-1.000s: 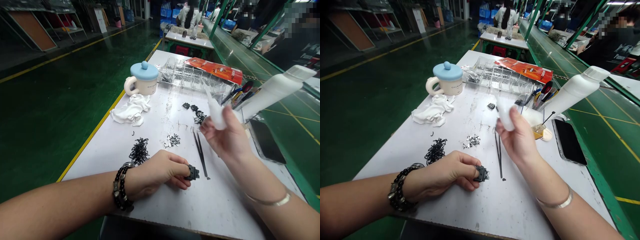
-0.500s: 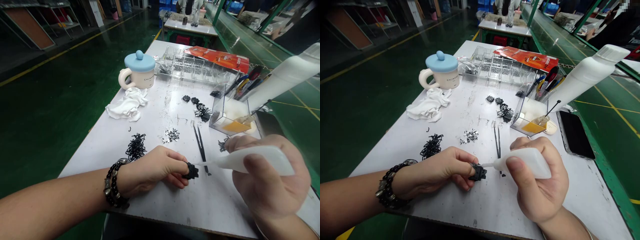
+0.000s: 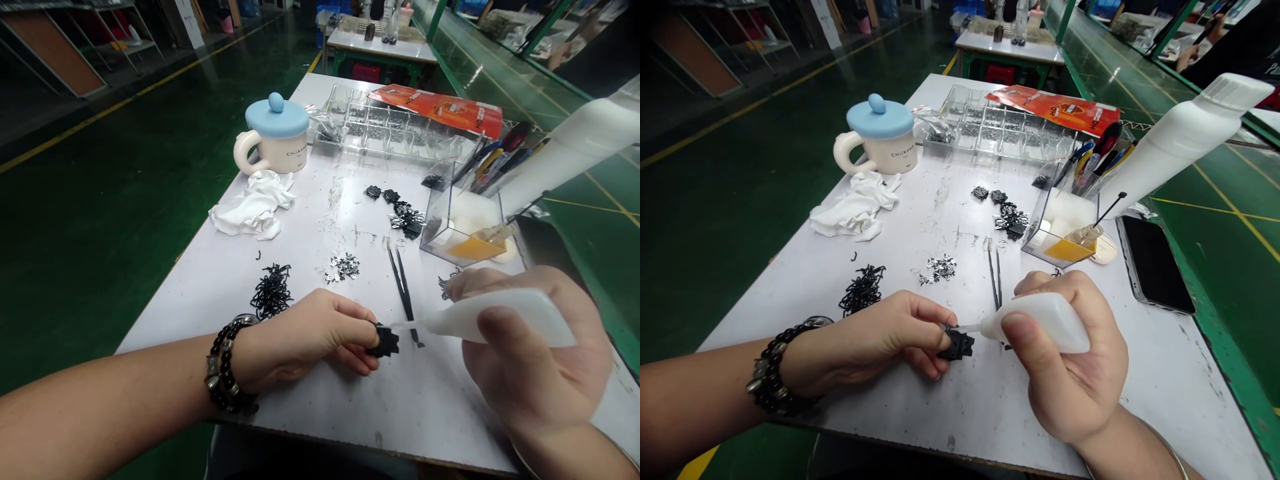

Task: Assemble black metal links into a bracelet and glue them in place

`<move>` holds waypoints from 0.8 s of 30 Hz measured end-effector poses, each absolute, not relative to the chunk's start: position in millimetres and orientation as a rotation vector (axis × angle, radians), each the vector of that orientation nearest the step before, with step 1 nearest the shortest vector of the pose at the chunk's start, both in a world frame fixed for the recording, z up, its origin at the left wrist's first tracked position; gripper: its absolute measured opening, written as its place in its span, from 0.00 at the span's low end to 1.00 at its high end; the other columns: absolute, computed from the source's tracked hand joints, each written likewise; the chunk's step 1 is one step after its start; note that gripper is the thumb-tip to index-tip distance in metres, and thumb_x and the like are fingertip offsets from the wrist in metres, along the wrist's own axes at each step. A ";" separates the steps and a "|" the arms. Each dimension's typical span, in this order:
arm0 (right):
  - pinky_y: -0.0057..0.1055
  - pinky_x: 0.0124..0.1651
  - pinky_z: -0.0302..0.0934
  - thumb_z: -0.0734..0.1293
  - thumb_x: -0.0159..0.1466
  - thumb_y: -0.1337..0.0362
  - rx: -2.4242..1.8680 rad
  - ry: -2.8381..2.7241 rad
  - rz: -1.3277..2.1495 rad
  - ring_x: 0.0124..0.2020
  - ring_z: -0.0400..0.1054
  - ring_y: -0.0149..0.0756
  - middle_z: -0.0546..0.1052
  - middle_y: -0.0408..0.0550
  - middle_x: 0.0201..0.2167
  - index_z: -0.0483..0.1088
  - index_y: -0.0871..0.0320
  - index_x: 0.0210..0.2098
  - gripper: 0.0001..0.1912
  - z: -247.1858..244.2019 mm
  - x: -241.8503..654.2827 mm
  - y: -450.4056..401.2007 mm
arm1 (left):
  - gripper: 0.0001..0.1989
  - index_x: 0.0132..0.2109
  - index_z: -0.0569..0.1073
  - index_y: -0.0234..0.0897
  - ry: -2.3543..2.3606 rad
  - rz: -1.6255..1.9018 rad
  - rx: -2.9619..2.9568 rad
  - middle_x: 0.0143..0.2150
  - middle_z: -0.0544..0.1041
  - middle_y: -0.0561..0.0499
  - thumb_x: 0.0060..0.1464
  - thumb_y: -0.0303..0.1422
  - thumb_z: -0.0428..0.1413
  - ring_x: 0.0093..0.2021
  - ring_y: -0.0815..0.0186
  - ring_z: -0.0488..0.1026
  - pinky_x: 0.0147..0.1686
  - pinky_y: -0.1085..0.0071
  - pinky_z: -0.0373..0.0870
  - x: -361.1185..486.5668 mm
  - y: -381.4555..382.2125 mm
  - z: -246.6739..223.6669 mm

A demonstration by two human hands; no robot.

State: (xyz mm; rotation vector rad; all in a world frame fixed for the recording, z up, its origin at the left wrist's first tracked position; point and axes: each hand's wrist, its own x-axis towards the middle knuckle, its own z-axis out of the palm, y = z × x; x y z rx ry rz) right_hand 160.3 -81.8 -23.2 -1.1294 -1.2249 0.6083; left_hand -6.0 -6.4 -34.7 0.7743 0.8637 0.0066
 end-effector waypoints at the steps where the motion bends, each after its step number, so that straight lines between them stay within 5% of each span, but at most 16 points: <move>1: 0.35 0.27 0.54 0.66 0.61 0.62 -1.127 -1.231 0.604 0.24 0.60 0.35 0.67 0.44 0.20 0.64 0.54 0.28 0.07 -23.1 160.3 -82.1 | 0.02 0.26 0.75 0.31 0.865 -0.001 0.776 0.21 0.74 0.52 0.42 0.23 0.57 0.25 0.71 0.74 0.28 0.78 0.73 -6.0 -6.0 -33.9; 11: 0.34 0.26 0.54 0.66 0.60 0.59 -1.159 -1.250 0.548 0.23 0.60 0.35 0.66 0.43 0.19 0.63 0.53 0.28 0.08 -25.3 160.2 -81.7 | 0.01 0.26 0.75 0.32 0.837 0.024 0.775 0.22 0.75 0.51 0.41 0.25 0.58 0.25 0.71 0.74 0.27 0.79 0.73 -8.4 -7.8 -37.6; 19: 0.40 0.34 0.56 0.69 0.57 0.56 -1.157 -1.091 0.600 0.24 0.60 0.36 0.63 0.42 0.18 0.66 0.54 0.25 0.12 -15.6 159.8 -85.1 | 0.03 0.27 0.75 0.32 0.834 0.046 0.744 0.20 0.75 0.52 0.41 0.23 0.57 0.24 0.71 0.74 0.26 0.79 0.74 -8.4 -7.4 -40.3; 24: 0.40 0.36 0.57 0.68 0.59 0.56 -1.210 -1.135 0.695 0.32 0.63 0.40 0.65 0.44 0.22 0.66 0.52 0.27 0.09 -16.5 158.9 -92.1 | 0.03 0.27 0.75 0.32 0.850 0.050 0.727 0.19 0.75 0.52 0.41 0.23 0.57 0.23 0.71 0.74 0.25 0.80 0.73 -7.7 -7.3 -39.7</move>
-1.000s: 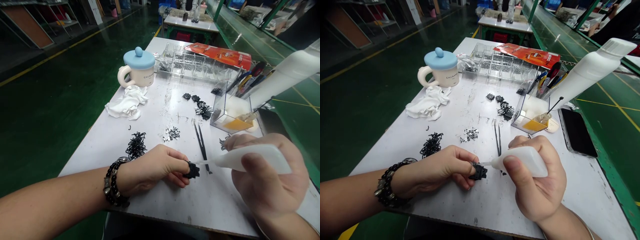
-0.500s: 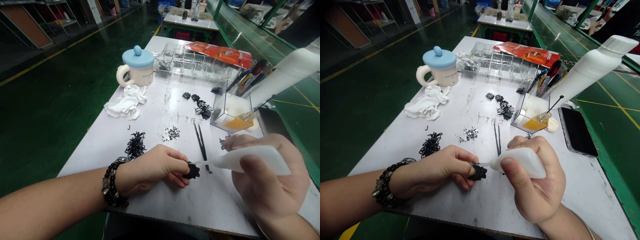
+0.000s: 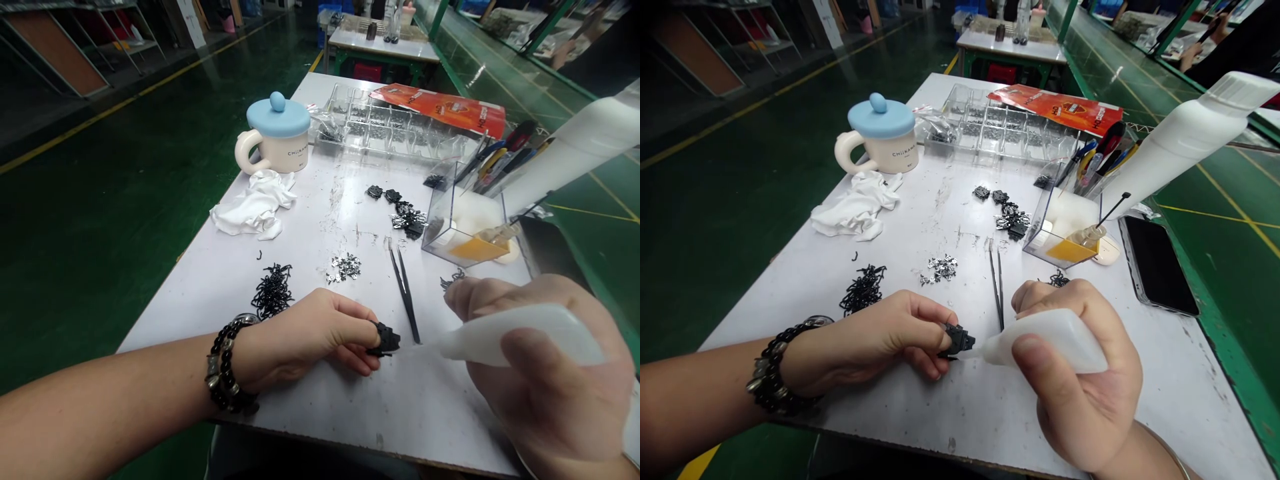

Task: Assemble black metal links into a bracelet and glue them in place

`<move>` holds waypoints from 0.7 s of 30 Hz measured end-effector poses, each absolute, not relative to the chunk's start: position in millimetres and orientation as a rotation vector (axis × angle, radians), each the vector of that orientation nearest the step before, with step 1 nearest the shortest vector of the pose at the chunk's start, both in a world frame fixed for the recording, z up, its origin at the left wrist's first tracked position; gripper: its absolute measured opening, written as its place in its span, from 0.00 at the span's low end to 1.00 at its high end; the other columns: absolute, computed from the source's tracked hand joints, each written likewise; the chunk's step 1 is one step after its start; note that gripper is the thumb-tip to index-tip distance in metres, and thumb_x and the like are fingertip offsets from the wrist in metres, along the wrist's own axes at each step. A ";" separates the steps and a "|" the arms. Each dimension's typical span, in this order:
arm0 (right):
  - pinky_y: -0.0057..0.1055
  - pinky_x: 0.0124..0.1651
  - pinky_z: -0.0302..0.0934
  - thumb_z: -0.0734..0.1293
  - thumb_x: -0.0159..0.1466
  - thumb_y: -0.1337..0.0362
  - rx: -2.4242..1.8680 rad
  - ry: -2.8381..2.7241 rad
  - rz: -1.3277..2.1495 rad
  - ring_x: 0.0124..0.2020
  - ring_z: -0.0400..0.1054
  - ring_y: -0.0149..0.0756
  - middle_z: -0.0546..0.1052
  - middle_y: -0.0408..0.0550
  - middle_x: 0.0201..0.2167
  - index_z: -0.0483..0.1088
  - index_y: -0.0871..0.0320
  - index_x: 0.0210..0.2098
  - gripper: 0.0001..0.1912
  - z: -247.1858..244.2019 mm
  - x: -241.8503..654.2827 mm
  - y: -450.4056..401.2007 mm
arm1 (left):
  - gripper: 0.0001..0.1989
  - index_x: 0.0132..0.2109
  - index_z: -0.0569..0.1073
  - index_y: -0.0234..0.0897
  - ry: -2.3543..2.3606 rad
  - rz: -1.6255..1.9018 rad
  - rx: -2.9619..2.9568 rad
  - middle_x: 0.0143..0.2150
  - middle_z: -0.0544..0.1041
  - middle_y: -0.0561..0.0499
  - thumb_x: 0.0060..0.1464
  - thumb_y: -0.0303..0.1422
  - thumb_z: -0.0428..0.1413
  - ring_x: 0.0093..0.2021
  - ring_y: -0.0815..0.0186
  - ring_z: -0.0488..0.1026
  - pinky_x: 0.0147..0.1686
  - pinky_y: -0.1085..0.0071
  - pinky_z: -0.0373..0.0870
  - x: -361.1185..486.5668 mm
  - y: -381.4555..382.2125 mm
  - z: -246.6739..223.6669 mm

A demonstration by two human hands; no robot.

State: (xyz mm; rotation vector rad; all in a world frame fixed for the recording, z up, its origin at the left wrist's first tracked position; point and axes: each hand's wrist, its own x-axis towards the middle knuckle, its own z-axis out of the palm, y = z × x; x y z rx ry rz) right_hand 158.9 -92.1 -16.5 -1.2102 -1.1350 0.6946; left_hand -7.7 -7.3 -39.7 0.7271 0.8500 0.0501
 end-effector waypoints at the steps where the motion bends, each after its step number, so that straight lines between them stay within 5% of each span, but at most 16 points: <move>1: 0.39 0.36 0.57 0.67 0.59 0.57 -1.208 -1.154 0.706 0.33 0.63 0.40 0.65 0.44 0.22 0.66 0.52 0.28 0.08 -18.2 159.2 -93.2 | 0.03 0.27 0.75 0.32 0.855 0.050 0.723 0.19 0.74 0.52 0.41 0.23 0.58 0.23 0.71 0.74 0.25 0.80 0.73 -7.4 -7.1 -39.1; 10: 0.34 0.31 0.56 0.65 0.61 0.64 -1.100 -1.255 0.715 0.27 0.61 0.34 0.67 0.44 0.22 0.67 0.55 0.30 0.03 -23.5 160.5 -90.2 | 0.02 0.27 0.74 0.30 0.868 0.025 0.731 0.21 0.74 0.51 0.40 0.23 0.59 0.24 0.71 0.74 0.26 0.80 0.74 -7.1 -7.2 -35.7; 16: 0.36 0.29 0.60 0.66 0.59 0.58 -1.033 -1.026 0.442 0.23 0.64 0.36 0.66 0.42 0.20 0.65 0.56 0.26 0.10 -25.0 172.7 -70.3 | 0.03 0.27 0.75 0.32 0.839 0.054 0.752 0.20 0.75 0.51 0.40 0.24 0.58 0.24 0.70 0.74 0.26 0.79 0.74 -7.6 -6.3 -42.5; 21: 0.29 0.26 0.57 0.69 0.55 0.62 -1.371 -1.173 0.468 0.23 0.63 0.30 0.63 0.38 0.24 0.59 0.54 0.29 0.12 -33.5 180.2 -34.6 | 0.03 0.27 0.75 0.32 0.824 0.056 0.789 0.21 0.75 0.51 0.40 0.25 0.58 0.25 0.70 0.74 0.26 0.79 0.73 -8.8 -7.6 -42.1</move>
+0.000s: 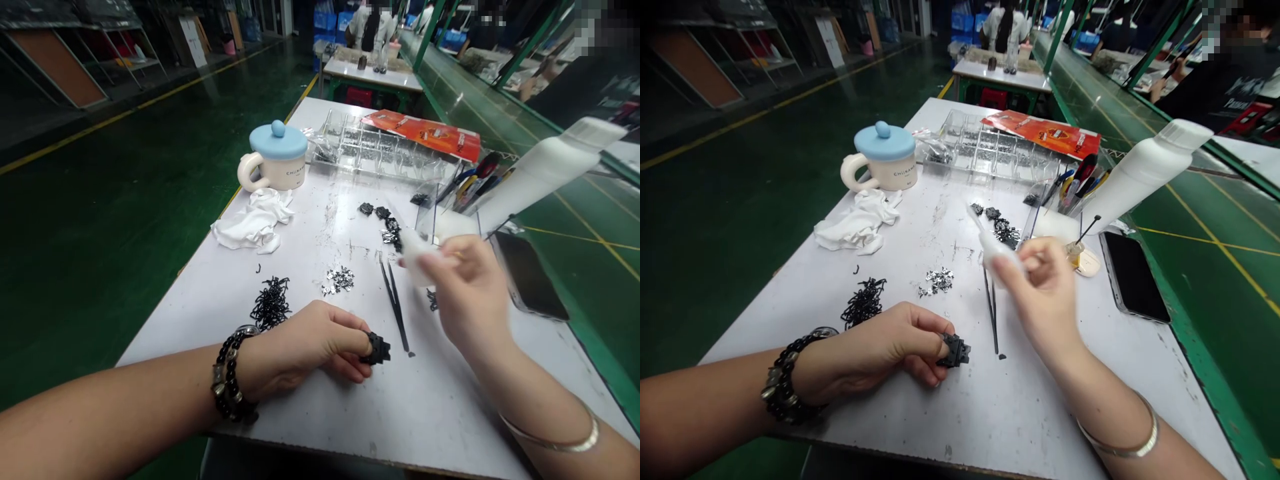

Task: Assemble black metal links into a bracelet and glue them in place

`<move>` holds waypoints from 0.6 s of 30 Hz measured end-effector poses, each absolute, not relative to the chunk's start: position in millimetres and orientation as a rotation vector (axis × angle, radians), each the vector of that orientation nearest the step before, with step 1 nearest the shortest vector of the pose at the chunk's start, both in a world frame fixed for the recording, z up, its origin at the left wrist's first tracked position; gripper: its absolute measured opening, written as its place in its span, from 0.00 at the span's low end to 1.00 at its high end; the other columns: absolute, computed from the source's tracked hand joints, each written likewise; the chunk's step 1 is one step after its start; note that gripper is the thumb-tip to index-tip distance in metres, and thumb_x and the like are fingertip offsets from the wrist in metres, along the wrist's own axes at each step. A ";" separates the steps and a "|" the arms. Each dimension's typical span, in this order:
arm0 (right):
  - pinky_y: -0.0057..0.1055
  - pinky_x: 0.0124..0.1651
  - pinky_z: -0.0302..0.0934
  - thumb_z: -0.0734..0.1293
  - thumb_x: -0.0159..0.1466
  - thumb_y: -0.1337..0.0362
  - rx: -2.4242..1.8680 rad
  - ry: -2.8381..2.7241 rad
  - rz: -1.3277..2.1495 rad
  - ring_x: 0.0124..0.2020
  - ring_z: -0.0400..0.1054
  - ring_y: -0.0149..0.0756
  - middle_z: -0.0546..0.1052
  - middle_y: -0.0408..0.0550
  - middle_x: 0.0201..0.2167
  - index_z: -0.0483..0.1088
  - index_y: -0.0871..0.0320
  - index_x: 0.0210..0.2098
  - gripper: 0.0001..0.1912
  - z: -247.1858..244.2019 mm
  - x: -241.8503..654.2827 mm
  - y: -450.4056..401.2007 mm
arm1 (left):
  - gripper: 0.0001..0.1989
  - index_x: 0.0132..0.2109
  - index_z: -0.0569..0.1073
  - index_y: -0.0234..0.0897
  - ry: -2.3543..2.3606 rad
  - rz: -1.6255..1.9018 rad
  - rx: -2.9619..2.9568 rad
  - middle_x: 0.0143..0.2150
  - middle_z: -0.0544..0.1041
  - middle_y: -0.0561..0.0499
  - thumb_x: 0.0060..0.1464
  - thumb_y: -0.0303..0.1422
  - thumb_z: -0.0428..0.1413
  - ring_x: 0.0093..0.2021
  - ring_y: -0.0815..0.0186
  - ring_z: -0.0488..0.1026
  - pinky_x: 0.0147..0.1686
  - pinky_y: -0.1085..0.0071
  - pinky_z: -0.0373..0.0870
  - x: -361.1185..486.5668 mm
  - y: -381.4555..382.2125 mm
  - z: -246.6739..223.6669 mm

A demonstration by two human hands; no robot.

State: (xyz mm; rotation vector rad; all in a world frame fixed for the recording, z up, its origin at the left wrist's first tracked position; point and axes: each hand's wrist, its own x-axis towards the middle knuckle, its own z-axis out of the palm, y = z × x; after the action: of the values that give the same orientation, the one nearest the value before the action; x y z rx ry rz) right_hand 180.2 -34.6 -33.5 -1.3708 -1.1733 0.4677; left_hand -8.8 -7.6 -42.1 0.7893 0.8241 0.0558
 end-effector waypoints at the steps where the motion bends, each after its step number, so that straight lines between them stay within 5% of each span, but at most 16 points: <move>1: 0.29 0.26 0.56 0.69 0.54 0.62 -1.448 -1.288 0.489 0.23 0.62 0.30 0.63 0.38 0.23 0.58 0.55 0.29 0.13 -36.2 179.0 -25.2 | 0.03 0.27 0.75 0.32 0.824 0.062 0.794 0.21 0.75 0.51 0.40 0.25 0.57 0.24 0.70 0.74 0.25 0.79 0.73 -9.0 -8.3 -41.8; 8: 0.30 0.30 0.58 0.67 0.52 0.66 -1.647 -1.657 0.338 0.25 0.63 0.32 0.69 0.39 0.26 0.55 0.54 0.39 0.19 -59.2 161.4 34.3 | 0.03 0.26 0.74 0.32 0.859 0.082 0.812 0.20 0.75 0.51 0.37 0.25 0.58 0.23 0.70 0.73 0.24 0.78 0.72 -7.6 -10.5 -40.3; 11: 0.34 0.34 0.61 0.69 0.50 0.64 -1.653 -1.762 0.237 0.31 0.66 0.37 0.72 0.47 0.35 0.57 0.56 0.44 0.23 -48.3 170.3 28.6 | 0.04 0.26 0.74 0.32 0.880 0.077 0.812 0.20 0.74 0.51 0.37 0.25 0.58 0.23 0.69 0.73 0.24 0.78 0.72 -7.2 -9.9 -39.5; 14: 0.41 0.44 0.59 0.67 0.54 0.63 -1.687 -1.746 -0.116 0.41 0.65 0.44 0.71 0.53 0.40 0.64 0.57 0.42 0.16 -23.4 197.8 2.3 | 0.03 0.26 0.74 0.32 0.873 0.061 0.820 0.20 0.74 0.51 0.37 0.26 0.58 0.24 0.69 0.73 0.24 0.78 0.72 -8.1 -9.7 -38.8; 15: 0.41 0.42 0.60 0.66 0.56 0.62 -1.736 -1.662 -0.469 0.40 0.66 0.44 0.71 0.53 0.39 0.67 0.57 0.41 0.13 -15.8 209.4 -7.7 | 0.03 0.26 0.74 0.32 0.865 0.056 0.826 0.20 0.74 0.51 0.38 0.26 0.58 0.24 0.70 0.73 0.25 0.78 0.72 -8.6 -9.7 -38.6; 18: 0.44 0.42 0.60 0.67 0.56 0.63 -1.863 -1.418 -0.700 0.37 0.68 0.48 0.73 0.56 0.37 0.70 0.59 0.45 0.17 -5.6 240.3 -31.0 | 0.02 0.26 0.74 0.31 0.848 0.054 0.832 0.21 0.74 0.51 0.39 0.26 0.58 0.25 0.70 0.73 0.26 0.78 0.72 -9.7 -9.6 -37.8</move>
State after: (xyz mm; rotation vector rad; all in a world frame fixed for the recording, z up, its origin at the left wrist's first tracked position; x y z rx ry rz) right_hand 240.3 -31.0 -5.6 -1.8632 -1.4177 -0.6997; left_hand -9.7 -9.6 -37.8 0.8323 0.8479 0.0540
